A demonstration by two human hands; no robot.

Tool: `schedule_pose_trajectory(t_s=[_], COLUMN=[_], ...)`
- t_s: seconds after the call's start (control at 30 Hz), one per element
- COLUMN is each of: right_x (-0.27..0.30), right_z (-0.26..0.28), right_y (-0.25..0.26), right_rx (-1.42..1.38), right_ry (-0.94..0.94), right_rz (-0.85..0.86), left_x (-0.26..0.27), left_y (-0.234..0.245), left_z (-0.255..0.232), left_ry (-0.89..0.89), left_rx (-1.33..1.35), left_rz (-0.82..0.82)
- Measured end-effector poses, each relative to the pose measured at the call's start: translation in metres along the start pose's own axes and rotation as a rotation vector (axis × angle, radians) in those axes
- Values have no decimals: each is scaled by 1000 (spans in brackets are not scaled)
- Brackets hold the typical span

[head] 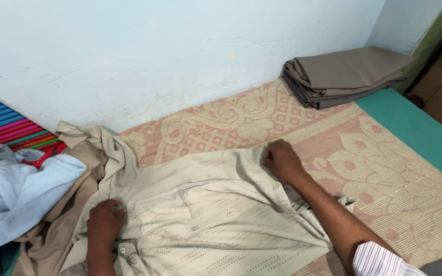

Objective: The person folds a pair of trousers on a bed, smooths them by hand, then unfolds and spreads out a patterned shirt to align the front panels.

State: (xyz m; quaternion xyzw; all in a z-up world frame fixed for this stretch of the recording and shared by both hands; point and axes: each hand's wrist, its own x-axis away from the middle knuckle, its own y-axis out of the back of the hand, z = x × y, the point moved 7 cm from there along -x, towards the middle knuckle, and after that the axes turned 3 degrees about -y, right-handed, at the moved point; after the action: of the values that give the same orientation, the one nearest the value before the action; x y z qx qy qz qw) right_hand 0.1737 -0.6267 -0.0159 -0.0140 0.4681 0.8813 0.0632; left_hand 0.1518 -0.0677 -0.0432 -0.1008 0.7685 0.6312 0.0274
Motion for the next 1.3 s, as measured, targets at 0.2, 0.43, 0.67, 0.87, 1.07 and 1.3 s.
schedule_pose_trajectory(t_s=[0.2, 0.43, 0.67, 0.87, 1.07, 1.3], right_x=[-5, -26, -27, -14, -20, -28], right_z=[-1, -58, -85, -59, -73, -93], right_y=[-3, 41, 24, 24, -3, -16], right_rx=[-154, -435, -452, 203, 127, -96], right_ry=[120, -242, -472, -368, -242, -243], right_rz=[-106, -256, 159, 339, 369, 394], left_x=[-4, 6, 9, 10, 2, 0], left_y=[-2, 39, 42, 34, 9, -6], left_z=[2, -21, -34, -3, 59, 73], left_ry=[58, -146, -188, -12, 260, 376], left_rx=[-11, 185, 174, 67, -107, -234], left_rz=[38, -269, -264, -301, -339, -186])
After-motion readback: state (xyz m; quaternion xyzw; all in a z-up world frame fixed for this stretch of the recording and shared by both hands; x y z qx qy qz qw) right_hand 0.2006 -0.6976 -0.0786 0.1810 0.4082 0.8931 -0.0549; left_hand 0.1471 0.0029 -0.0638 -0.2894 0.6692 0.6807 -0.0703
